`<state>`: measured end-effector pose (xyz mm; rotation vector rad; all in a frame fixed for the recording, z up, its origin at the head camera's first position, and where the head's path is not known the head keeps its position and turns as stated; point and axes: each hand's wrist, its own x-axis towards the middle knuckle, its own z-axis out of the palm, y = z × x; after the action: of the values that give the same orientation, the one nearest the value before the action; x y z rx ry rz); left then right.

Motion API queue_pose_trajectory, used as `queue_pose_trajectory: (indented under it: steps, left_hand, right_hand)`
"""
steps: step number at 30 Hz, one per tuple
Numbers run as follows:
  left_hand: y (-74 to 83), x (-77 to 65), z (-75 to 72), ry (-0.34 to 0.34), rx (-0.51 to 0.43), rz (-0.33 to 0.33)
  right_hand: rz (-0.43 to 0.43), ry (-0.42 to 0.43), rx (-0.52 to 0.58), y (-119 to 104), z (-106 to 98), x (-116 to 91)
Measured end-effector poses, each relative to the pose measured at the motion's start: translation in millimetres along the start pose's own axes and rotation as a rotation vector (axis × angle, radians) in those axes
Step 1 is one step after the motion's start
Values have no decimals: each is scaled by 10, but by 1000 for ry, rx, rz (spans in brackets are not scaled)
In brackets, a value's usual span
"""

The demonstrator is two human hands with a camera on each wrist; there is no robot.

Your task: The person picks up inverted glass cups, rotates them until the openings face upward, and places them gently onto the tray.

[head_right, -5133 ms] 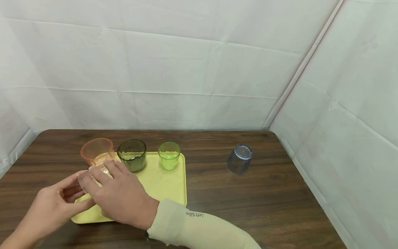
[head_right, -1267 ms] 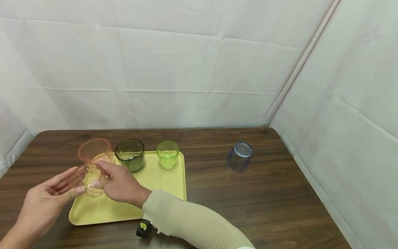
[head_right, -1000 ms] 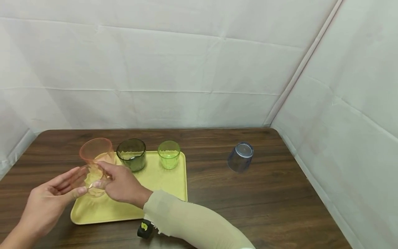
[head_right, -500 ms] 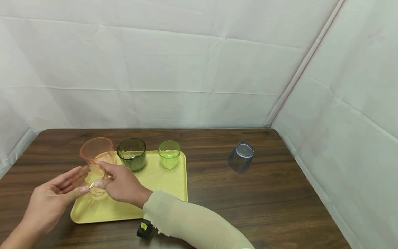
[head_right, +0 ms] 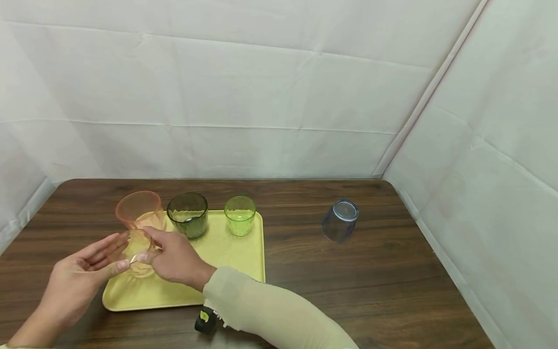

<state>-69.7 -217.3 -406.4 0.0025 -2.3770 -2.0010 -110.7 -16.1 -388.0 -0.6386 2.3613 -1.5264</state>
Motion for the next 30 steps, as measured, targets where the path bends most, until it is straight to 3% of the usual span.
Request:
queue_pose_trajectory:
  steps: [5, 12, 22, 30]
  left_hand:
    - [-3, 7, 8, 2, -10, 1]
    - [-26, 0, 5, -10, 111, -12]
    - [-34, 20, 4, -27, 138, 14]
    - [-43, 9, 8, -30, 200, -10]
  right_hand:
    - [-3, 3, -11, 4, 5, 2]
    - [-3, 7, -28, 15, 9, 7]
    - [8, 6, -41, 43, 18, 26]
    - [11, -18, -50, 58, 8, 23]
